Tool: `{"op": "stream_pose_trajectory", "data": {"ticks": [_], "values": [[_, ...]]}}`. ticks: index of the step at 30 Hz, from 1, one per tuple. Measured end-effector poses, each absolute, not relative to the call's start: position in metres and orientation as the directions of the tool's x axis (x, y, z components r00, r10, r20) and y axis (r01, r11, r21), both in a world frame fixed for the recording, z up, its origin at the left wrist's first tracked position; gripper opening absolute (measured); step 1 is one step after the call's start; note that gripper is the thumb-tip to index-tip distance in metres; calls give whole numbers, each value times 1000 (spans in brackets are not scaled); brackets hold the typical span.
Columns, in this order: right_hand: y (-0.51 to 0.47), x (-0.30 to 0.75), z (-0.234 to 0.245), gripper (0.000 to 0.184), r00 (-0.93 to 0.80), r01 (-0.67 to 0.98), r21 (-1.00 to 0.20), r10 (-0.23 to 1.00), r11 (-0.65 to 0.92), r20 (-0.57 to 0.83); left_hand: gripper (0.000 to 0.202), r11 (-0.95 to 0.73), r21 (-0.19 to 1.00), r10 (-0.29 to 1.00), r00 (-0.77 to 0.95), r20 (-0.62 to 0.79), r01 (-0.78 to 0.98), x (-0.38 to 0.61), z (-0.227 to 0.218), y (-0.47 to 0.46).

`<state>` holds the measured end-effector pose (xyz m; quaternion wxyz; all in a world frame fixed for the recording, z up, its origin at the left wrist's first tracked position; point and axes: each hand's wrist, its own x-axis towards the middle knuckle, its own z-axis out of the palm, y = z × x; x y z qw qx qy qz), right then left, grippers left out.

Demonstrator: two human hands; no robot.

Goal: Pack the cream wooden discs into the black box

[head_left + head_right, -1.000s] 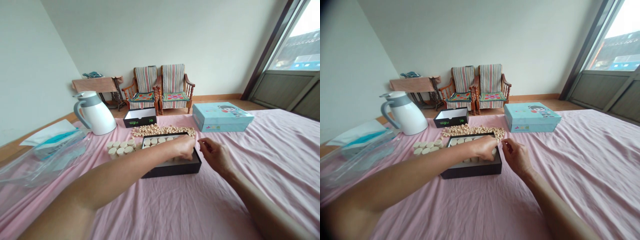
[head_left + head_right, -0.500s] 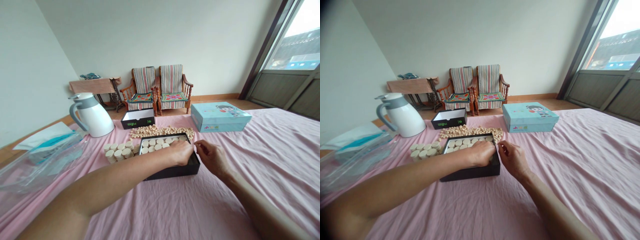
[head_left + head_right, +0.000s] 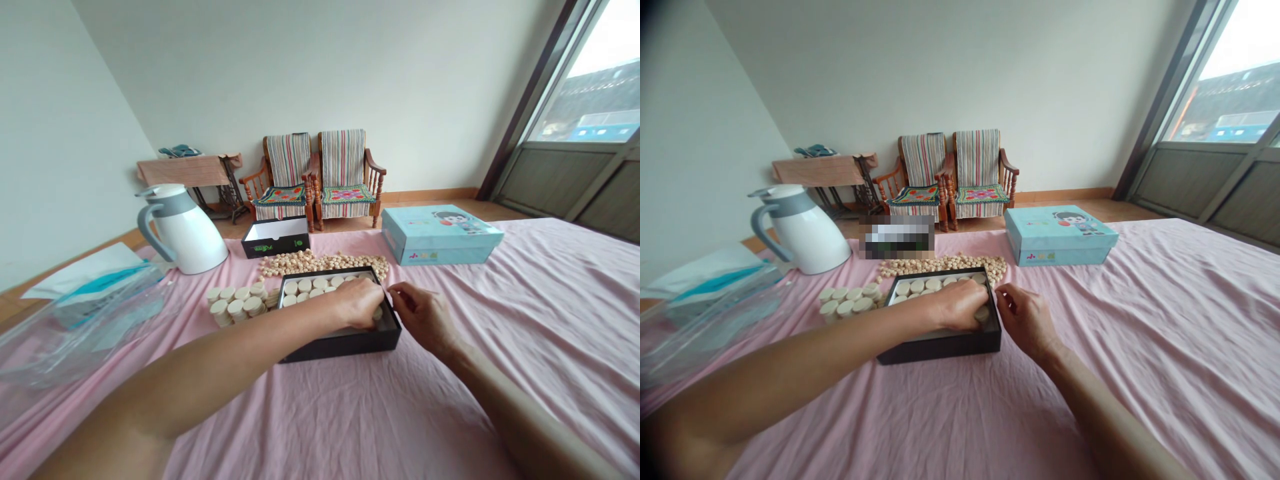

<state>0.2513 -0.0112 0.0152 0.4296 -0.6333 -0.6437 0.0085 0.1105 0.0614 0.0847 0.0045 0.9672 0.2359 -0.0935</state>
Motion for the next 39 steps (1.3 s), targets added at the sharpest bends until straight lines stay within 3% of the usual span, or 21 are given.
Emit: {"op": "stream_pose_trajectory", "data": {"ticks": [7,9,11,14,18,23,34,39], "values": [[-11,251,16,23,169,807,-557,828,195,534,24,-914,75,397,917,-40,399,95,106,67],[-11,252,16,22,177,806,-562,828,189,532,15,-894,181,428,901,75,410,88,112,65],[-11,252,15,22,179,808,-560,830,183,529,21,-846,340,471,875,112,412,79,115,60],[-12,251,15,22,174,814,-554,836,176,521,44,-777,482,454,891,-20,406,68,112,47],[-12,250,17,22,168,816,-552,844,171,509,59,-764,487,372,906,-202,423,63,100,37],[-12,250,17,23,167,812,-561,858,159,485,59,-717,561,250,904,-346,413,69,89,43],[-10,249,15,24,163,791,-588,868,170,469,71,-713,560,289,904,-314,422,75,83,45],[-12,249,15,22,185,785,-598,859,163,477,64,-716,561,305,909,-284,415,74,79,43]]}}
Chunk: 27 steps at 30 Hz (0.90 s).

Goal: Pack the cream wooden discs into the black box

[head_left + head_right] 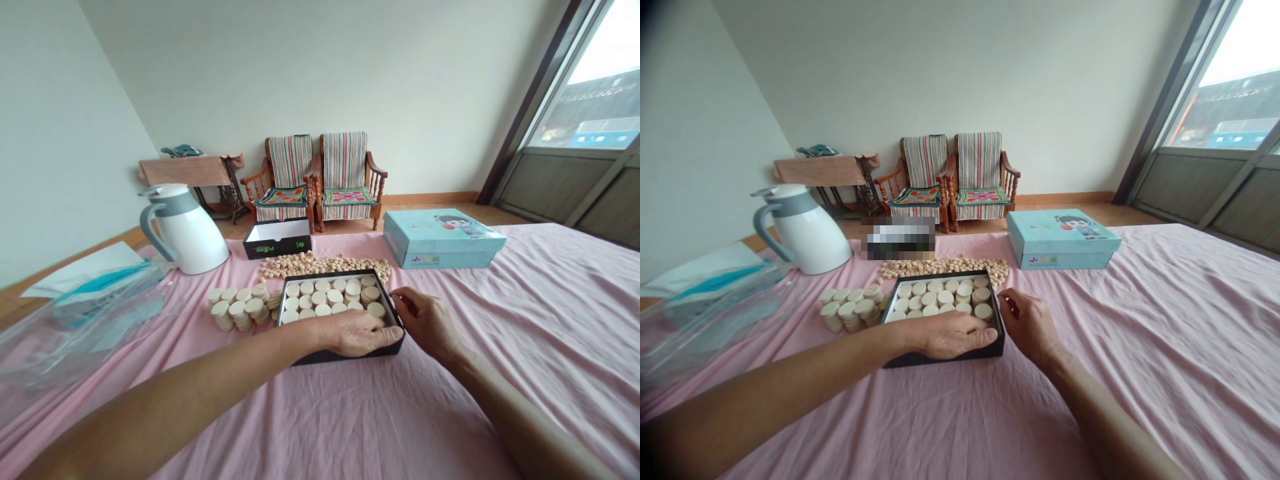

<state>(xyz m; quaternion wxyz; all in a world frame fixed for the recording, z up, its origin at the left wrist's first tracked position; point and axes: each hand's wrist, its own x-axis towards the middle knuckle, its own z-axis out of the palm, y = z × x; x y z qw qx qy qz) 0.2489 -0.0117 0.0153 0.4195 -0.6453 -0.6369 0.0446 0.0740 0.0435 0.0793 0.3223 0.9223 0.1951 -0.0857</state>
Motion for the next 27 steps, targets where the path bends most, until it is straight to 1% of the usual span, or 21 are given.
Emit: {"op": "stream_pose_trajectory", "data": {"ticks": [2,4,6,8,11,14,17,19,21,27], "values": [[-13,249,18,21,228,760,-629,838,165,496,61,-715,559,313,907,-282,420,72,79,42],[-11,250,23,22,221,749,-625,806,220,549,58,-722,553,304,909,-285,415,71,80,40],[-7,251,29,21,125,785,-541,778,302,616,55,-739,541,286,914,-288,401,70,82,39],[1,253,35,19,5,846,-413,769,337,639,53,-754,529,270,918,-290,389,69,83,38],[15,252,45,20,-80,924,-267,821,274,566,50,-761,528,264,923,-280,377,70,83,39],[27,248,54,23,-132,961,-166,895,220,425,46,-766,538,247,934,-257,351,70,79,40],[35,245,59,24,-182,972,-86,935,217,305,43,-773,538,242,941,-237,335,67,77,41],[37,245,60,27,-196,974,-63,944,219,265,39,-779,547,229,951,-209,307,64,79,42],[39,246,59,30,-206,972,-57,945,227,254,35,-786,548,210,957,-199,286,60,82,42],[39,247,58,30,-260,958,-58,932,282,252,32,-812,488,217,943,-254,319,57,88,43]]}}
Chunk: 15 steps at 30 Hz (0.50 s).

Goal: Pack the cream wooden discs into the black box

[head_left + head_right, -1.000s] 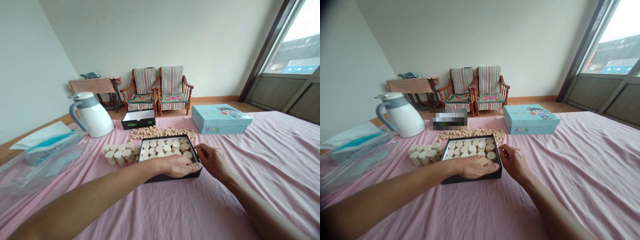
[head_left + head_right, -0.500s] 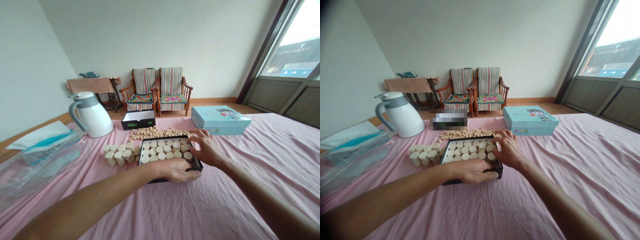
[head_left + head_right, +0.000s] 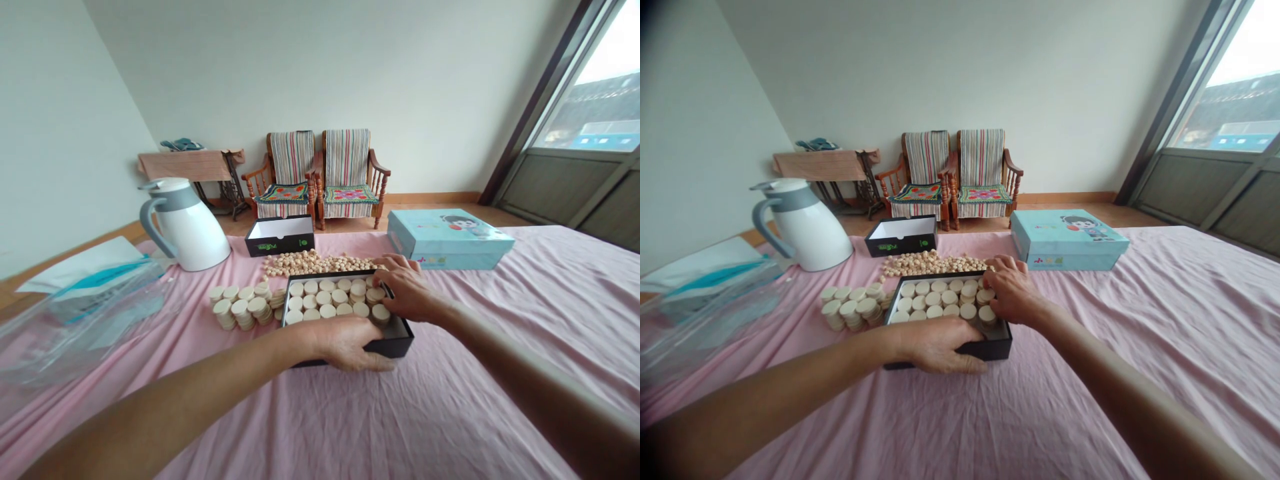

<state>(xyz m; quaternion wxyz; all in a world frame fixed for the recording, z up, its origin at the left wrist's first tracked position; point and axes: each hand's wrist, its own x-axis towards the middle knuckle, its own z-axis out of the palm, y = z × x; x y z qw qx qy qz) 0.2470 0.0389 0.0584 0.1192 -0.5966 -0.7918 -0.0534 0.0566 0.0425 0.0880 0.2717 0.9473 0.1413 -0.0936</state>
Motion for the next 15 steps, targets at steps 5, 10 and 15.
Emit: {"op": "stream_pose_trajectory", "data": {"ticks": [5,10,15], "values": [[39,247,61,34,-276,947,-101,934,304,227,30,-846,447,207,952,-227,291,61,81,44],[42,247,66,44,-314,939,-89,933,333,175,30,-887,379,175,952,-250,263,67,78,48],[45,245,69,39,-332,936,-80,935,344,126,28,-918,307,178,952,-250,252,72,78,48]]}}
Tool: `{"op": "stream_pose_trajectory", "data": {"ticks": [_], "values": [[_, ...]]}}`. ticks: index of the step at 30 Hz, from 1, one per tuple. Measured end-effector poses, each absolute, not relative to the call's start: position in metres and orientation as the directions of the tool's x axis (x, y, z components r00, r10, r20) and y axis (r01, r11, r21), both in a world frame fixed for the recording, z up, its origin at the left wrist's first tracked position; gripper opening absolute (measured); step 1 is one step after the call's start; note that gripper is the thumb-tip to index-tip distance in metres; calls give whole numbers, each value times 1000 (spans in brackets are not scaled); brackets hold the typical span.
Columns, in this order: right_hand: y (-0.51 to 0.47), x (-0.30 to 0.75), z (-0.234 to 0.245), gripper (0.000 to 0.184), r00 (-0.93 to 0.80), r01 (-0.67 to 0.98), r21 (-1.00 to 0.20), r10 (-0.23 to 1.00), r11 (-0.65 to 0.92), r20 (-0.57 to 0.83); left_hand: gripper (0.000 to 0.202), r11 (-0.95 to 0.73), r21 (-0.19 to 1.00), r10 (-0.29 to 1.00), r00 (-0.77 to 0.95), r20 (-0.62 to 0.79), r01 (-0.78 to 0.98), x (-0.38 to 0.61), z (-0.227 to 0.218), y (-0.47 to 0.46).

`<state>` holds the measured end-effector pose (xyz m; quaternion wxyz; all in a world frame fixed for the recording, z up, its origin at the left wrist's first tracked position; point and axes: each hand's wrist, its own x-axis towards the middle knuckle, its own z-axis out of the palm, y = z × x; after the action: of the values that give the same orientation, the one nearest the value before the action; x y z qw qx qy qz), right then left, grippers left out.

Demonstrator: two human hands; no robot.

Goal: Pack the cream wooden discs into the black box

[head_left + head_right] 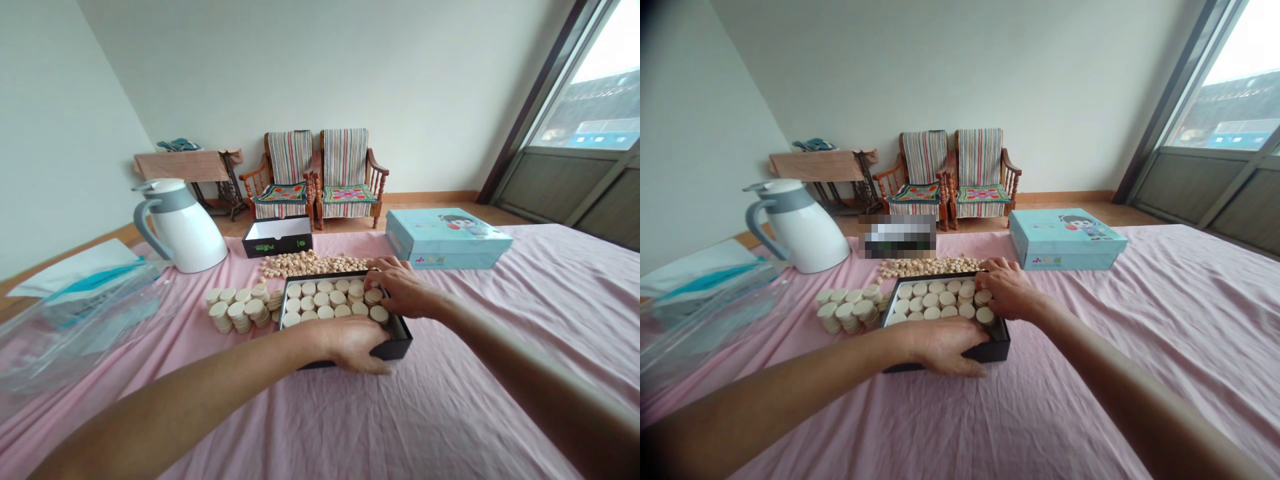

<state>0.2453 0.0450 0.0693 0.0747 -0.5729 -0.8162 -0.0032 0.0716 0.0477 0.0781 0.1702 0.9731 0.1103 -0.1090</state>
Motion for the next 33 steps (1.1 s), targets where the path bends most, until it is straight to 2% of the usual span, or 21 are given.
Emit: {"op": "stream_pose_trajectory", "data": {"ticks": [4,12,15,18,23,29,33], "values": [[47,246,69,38,-343,927,-114,930,358,130,27,-915,304,198,952,-232,265,69,76,48],[47,243,78,37,-301,913,-202,920,354,251,23,-898,364,213,968,-133,248,60,78,49],[42,245,86,29,-241,891,-311,924,332,295,23,-900,349,223,964,-143,260,58,82,47],[32,246,90,25,-242,857,-404,942,320,234,21,-896,356,221,962,-162,266,56,84,47],[12,241,83,24,-223,907,-302,943,293,246,22,-863,419,238,959,-155,282,51,84,48],[0,241,78,22,-204,886,-360,943,292,263,29,-748,557,355,927,-123,360,42,78,51],[-3,247,79,19,-194,875,-363,919,321,344,26,-649,660,451,890,-67,379,37,76,54]]}}
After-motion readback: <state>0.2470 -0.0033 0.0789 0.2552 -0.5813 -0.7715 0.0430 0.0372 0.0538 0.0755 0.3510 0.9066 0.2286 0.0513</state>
